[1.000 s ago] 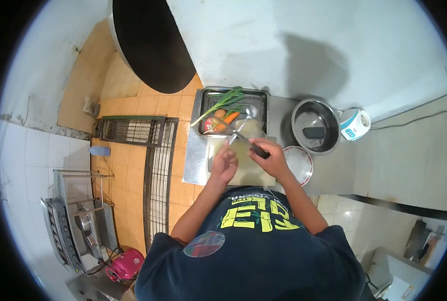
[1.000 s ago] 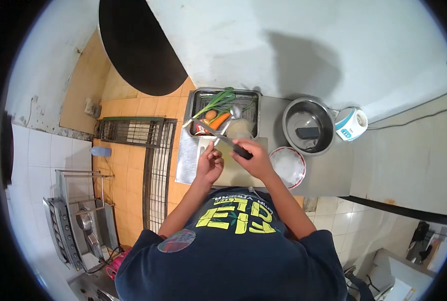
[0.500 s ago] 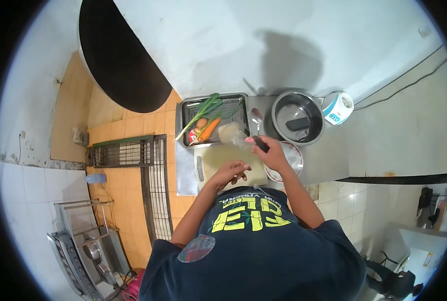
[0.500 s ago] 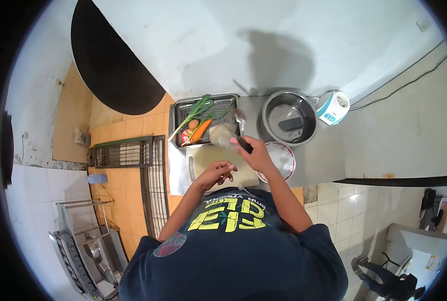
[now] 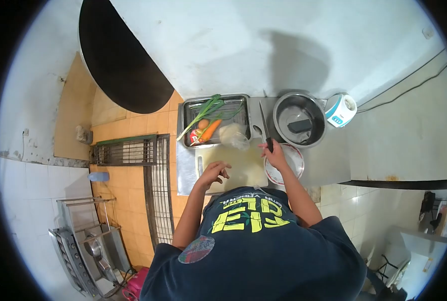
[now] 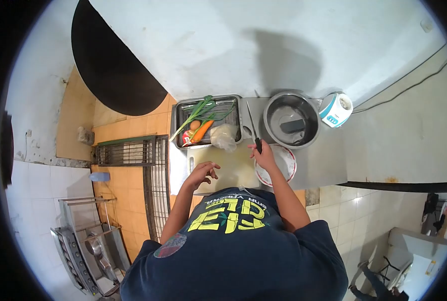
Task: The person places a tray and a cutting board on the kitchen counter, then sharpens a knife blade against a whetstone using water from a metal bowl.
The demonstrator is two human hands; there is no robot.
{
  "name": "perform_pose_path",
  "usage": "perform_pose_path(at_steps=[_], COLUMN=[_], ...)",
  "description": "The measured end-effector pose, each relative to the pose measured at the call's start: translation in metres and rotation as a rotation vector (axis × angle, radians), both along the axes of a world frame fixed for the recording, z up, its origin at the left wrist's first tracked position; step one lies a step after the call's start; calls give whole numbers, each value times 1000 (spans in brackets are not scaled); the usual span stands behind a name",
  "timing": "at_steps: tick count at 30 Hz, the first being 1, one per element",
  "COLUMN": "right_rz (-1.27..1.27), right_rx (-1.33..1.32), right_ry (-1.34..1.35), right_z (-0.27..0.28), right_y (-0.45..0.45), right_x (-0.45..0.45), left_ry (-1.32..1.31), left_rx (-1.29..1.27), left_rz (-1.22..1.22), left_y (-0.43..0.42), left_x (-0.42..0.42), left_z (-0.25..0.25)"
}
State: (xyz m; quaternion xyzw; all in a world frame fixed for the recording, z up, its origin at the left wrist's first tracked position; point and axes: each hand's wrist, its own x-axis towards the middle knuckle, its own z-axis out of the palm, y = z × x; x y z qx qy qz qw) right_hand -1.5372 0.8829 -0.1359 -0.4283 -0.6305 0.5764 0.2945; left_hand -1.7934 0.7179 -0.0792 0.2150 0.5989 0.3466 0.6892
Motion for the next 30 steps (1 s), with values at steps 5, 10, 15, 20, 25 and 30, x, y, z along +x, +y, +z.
perform_pose_path(at_steps=[5, 10, 15, 20, 25, 30], right_rz=[-107, -149, -159, -137, -86, -95], right_rx=[44, 128, 244, 261, 275, 296], right_ry=[-115, -294, -465, -559, -590, -578], right_z=[-20, -43, -57, -50, -40, -28], right_y=[4, 18, 30, 43, 50, 48], right_x=[-14, -17, -20, -25, -27, -25], left_ry=[11, 1, -11, -13, 29, 97], left_rx=[34, 12, 10, -16, -18, -19], left_rz=[114, 169, 220, 250, 311, 368], left_y=[-7, -16, -21, -22, -26, -27], left_x=[-8, -11, -10, -15, -28, -43], left_z=[-5, -8, -17, -20, -26, -32])
